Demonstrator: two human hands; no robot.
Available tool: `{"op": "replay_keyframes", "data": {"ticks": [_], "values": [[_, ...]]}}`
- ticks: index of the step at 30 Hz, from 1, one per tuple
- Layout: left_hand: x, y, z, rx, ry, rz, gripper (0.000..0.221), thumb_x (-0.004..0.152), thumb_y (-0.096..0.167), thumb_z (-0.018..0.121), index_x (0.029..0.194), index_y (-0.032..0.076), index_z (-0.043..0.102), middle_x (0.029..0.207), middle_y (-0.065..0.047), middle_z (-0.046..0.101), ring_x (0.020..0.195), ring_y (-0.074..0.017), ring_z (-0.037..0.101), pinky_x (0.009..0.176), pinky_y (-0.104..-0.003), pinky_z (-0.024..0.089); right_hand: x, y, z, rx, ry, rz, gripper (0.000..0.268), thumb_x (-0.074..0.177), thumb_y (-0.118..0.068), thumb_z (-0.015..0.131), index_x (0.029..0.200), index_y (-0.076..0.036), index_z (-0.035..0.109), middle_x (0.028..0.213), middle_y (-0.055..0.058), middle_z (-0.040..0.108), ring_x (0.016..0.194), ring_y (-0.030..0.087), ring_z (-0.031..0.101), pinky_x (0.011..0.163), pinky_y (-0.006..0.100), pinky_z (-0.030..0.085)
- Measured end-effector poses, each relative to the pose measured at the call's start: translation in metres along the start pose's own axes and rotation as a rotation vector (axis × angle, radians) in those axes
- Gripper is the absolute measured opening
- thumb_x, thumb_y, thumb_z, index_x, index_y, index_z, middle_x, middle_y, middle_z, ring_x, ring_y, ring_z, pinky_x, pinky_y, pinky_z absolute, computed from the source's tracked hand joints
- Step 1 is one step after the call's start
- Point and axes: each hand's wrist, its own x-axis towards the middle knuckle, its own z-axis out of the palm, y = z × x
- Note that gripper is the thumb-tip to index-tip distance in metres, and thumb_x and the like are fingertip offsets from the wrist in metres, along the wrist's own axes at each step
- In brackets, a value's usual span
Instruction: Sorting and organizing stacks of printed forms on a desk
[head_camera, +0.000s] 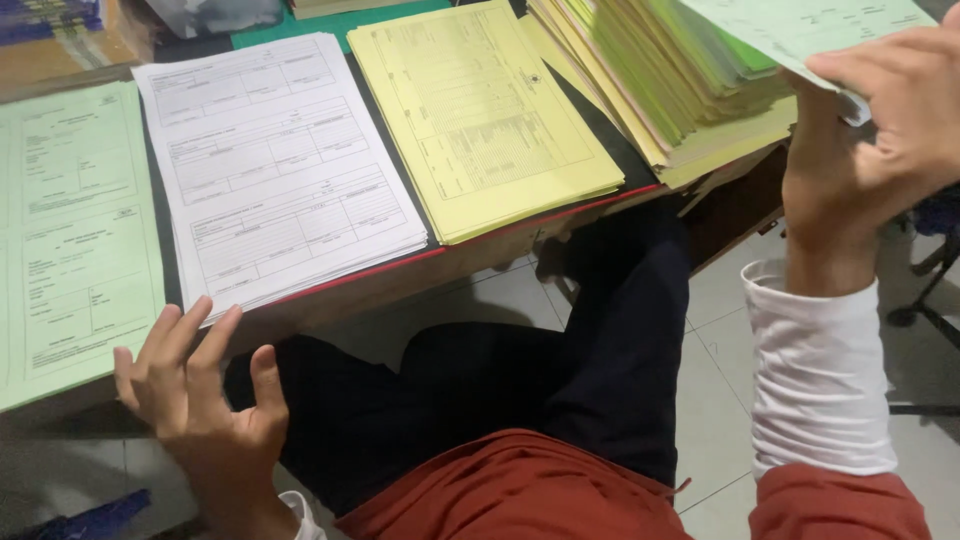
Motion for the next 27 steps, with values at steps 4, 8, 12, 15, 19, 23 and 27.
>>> {"op": "replay_keyframes", "data": {"ticks": [4, 8, 12, 15, 19, 23, 27], "values": [[0.004, 0.009, -0.004, -0.073, 0.0, 0.008, 0.025, 0.105, 0.013, 0.075, 0.125, -0.001, 0.07, 0.135, -0.02, 0.065, 0.135, -0.043, 0.062, 0.124, -0.07, 0.032, 0.004, -0.029, -0.002, 0.154, -0.002, -0.145, 0.022, 0.119, 0.014, 0.078, 0.1, 0.023, 0.071, 0.102, 0.036, 0.07, 0.099, 0.052, 0.066, 0.09, 0.057, 0.059], [0.012, 0.021, -0.008, -0.131, -0.034, 0.023, 0.032, 0.102, 0.011, 0.079, 0.128, -0.002, 0.065, 0.134, -0.02, 0.065, 0.13, -0.0406, 0.062, 0.123, -0.062, 0.037, -0.003, -0.064, 0.001, 0.335, -0.01, -0.138, 0.014, 0.116, 0.019, 0.069, 0.104, 0.015, 0.063, 0.1, 0.031, 0.066, 0.096, 0.051, 0.061, 0.092, 0.058, 0.054], [0.009, 0.025, -0.006, -0.34, 0.06, -0.038, 0.075, 0.095, 0.015, 0.088, 0.149, 0.0, 0.039, 0.151, -0.024, 0.048, 0.145, -0.042, 0.049, 0.13, -0.058, 0.041, -0.022, -0.092, 0.014, 0.611, -0.024, -0.045, 0.024, 0.114, -0.017, 0.049, 0.093, -0.008, 0.055, 0.096, 0.02, 0.064, 0.102, 0.045, 0.058, 0.124, 0.068, 0.044], [0.003, 0.026, -0.006, -0.464, 0.067, -0.124, 0.115, 0.089, 0.022, 0.097, 0.166, 0.017, 0.012, 0.173, -0.02, 0.023, 0.166, -0.0389, 0.029, 0.141, -0.056, 0.034, -0.039, -0.105, 0.026, 0.774, -0.095, 0.042, 0.026, 0.108, -0.023, 0.05, 0.089, -0.009, 0.06, 0.105, 0.023, 0.064, 0.112, 0.04, 0.056, 0.126, 0.063, 0.047], [0.005, 0.025, 0.014, -0.531, 0.053, -0.062, 0.127, 0.098, 0.004, 0.098, 0.171, 0.026, -0.004, 0.179, -0.017, 0.0, 0.173, -0.0352, 0.007, 0.151, -0.06, 0.02, -0.065, -0.114, 0.029, 0.895, -0.236, 0.152, 0.006, 0.099, -0.012, 0.065, 0.099, -0.013, 0.059, 0.122, 0.024, 0.06, 0.127, 0.042, 0.056, 0.127, 0.063, 0.051], [0.004, 0.024, 0.016, -0.531, 0.08, -0.1, 0.103, 0.104, 0.009, 0.085, 0.169, 0.019, 0.005, 0.169, -0.026, 0.033, 0.161, -0.0388, 0.04, 0.139, -0.057, 0.037, -0.089, -0.122, 0.036, 0.884, -0.122, 0.373, 0.03, 0.11, -0.04, 0.052, 0.095, -0.015, 0.057, 0.128, 0.027, 0.062, 0.131, 0.046, 0.063, 0.119, 0.056, 0.052], [0.008, 0.022, 0.017, -0.648, 0.086, -0.043, 0.049, 0.106, 0.021, 0.059, 0.147, 0.01, 0.035, 0.123, -0.023, 0.07, 0.12, -0.0332, 0.072, 0.119, -0.048, 0.049, -0.087, -0.126, 0.033, 1.027, -0.113, 0.676, 0.025, 0.113, -0.037, 0.052, 0.095, -0.026, 0.038, 0.149, 0.014, 0.052, 0.148, 0.026, 0.052, 0.126, 0.044, 0.053]]}}
